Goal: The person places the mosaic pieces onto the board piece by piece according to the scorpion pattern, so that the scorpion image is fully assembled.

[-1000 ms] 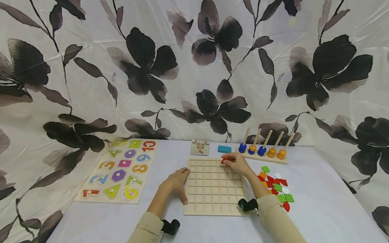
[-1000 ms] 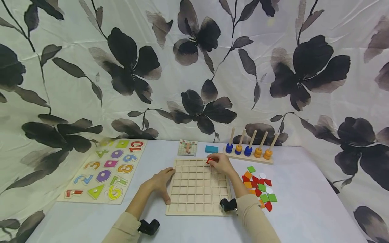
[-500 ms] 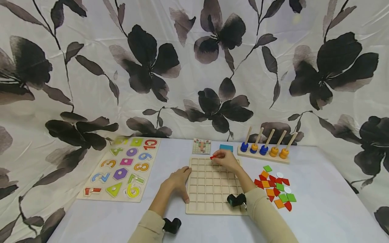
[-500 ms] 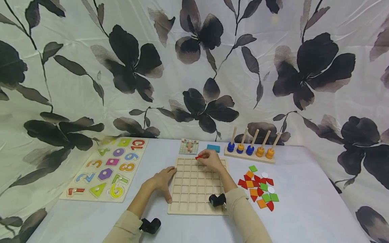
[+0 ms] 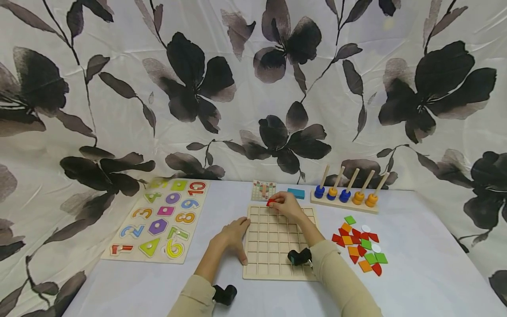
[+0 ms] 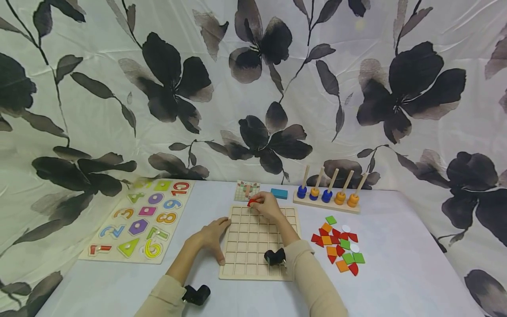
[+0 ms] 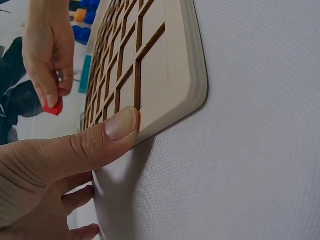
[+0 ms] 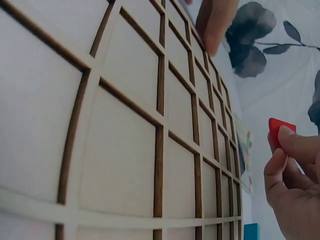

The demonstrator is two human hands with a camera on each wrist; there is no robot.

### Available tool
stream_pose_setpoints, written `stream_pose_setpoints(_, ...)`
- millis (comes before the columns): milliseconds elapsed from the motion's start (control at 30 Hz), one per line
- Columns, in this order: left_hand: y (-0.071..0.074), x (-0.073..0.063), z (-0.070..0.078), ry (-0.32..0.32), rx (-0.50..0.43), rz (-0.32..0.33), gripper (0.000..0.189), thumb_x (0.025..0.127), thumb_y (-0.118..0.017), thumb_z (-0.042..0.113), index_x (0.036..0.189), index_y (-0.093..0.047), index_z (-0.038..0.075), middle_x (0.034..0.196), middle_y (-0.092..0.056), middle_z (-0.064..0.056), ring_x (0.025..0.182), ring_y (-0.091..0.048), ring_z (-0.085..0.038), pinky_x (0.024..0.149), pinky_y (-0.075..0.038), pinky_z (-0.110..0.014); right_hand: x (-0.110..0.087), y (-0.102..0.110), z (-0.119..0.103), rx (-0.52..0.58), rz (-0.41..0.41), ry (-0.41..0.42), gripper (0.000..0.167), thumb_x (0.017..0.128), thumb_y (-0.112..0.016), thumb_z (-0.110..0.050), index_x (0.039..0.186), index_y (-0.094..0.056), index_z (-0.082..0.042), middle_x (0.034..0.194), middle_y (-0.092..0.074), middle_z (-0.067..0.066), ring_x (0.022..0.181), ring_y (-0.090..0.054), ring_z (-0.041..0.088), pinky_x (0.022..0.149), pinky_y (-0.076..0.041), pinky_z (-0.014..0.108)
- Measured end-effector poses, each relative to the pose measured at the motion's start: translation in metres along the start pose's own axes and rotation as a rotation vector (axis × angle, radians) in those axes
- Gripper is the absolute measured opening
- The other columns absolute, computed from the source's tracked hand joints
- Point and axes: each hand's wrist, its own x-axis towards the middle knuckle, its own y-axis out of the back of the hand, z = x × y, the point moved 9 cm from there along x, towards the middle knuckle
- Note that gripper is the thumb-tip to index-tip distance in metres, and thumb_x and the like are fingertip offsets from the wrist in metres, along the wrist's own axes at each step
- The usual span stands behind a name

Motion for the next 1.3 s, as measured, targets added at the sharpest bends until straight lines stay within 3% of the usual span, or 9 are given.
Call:
stream_pose_setpoints(200,0.002,-0.002,0.002,-0.004,-0.010,0.005,0.116,0.045,-0.095,0.026,0.142,-0.036,0.000,0.147,-0.032,-0.018,0.134,-0.032,-0.038,0.105,-0.029,-0.060,0.006,-0.009,-0.007,-0.096,-0.028,0.049,0.018,0.088,-0.060,0.000,0.103,-0.067,0.008,0.094,-0.067,0.018,0.076,-0.060,0.020,0.063,-0.049,0.023)
stream_pose_setpoints(367,0.003,-0.003,0.003,-0.004,-0.014,-0.001,0.116,0.046,-0.095,0.027,0.142,-0.036,0.000,0.148,-0.032,-0.018,0.135,-0.031,-0.037,0.105,-0.029,-0.059,0.011,-0.020,-0.012,-0.228,-0.111,0.092,0.020,0.091,-0.054,0.003,0.105,-0.067,0.008,0.105,-0.065,0.021,0.088,-0.061,0.025,0.074,-0.052,0.031)
stream_pose_setpoints(533,0.003,-0.003,0.003,-0.006,-0.019,-0.004,0.116,0.046,-0.095,0.027,0.142,-0.036,-0.001,0.148,-0.032,-0.018,0.135,-0.032,-0.037,0.105,-0.030,-0.059,0.015,-0.027,-0.015,-0.360,-0.141,0.115,0.016,0.087,-0.060,0.003,0.102,-0.065,0.007,0.095,-0.066,0.017,0.086,-0.061,0.026,0.076,-0.052,0.034)
stream_pose_setpoints(700,0.002,-0.003,0.003,-0.006,-0.022,-0.004,0.116,0.046,-0.095,0.027,0.142,-0.036,0.000,0.148,-0.032,-0.017,0.135,-0.032,-0.037,0.105,-0.029,-0.059,0.019,-0.027,-0.014,-0.392,-0.109,0.112,0.010,0.083,-0.067,0.001,0.091,-0.065,0.005,0.082,-0.066,0.011,0.076,-0.062,0.022,0.070,-0.052,0.030)
stream_pose_setpoints(1067,0.001,-0.004,0.002,-0.007,-0.020,-0.011,0.116,0.047,-0.094,0.028,0.143,-0.035,0.000,0.148,-0.031,-0.017,0.135,-0.031,-0.038,0.106,-0.028,-0.059,0.016,-0.037,-0.011,-0.456,-0.167,0.101,0.007,0.083,-0.068,-0.001,0.085,-0.075,-0.001,0.086,-0.071,0.011,0.082,-0.065,0.024,0.072,-0.054,0.031)
stream_pose_setpoints(1300,0.000,-0.003,0.002,-0.005,-0.028,-0.001,0.115,0.047,-0.095,0.027,0.142,-0.036,0.000,0.148,-0.032,-0.017,0.134,-0.032,-0.038,0.104,-0.031,-0.059,0.003,-0.027,-0.013,-0.470,-0.165,0.102,0.009,0.083,-0.067,-0.001,0.089,-0.074,0.002,0.089,-0.071,0.013,0.082,-0.065,0.024,0.069,-0.054,0.028)
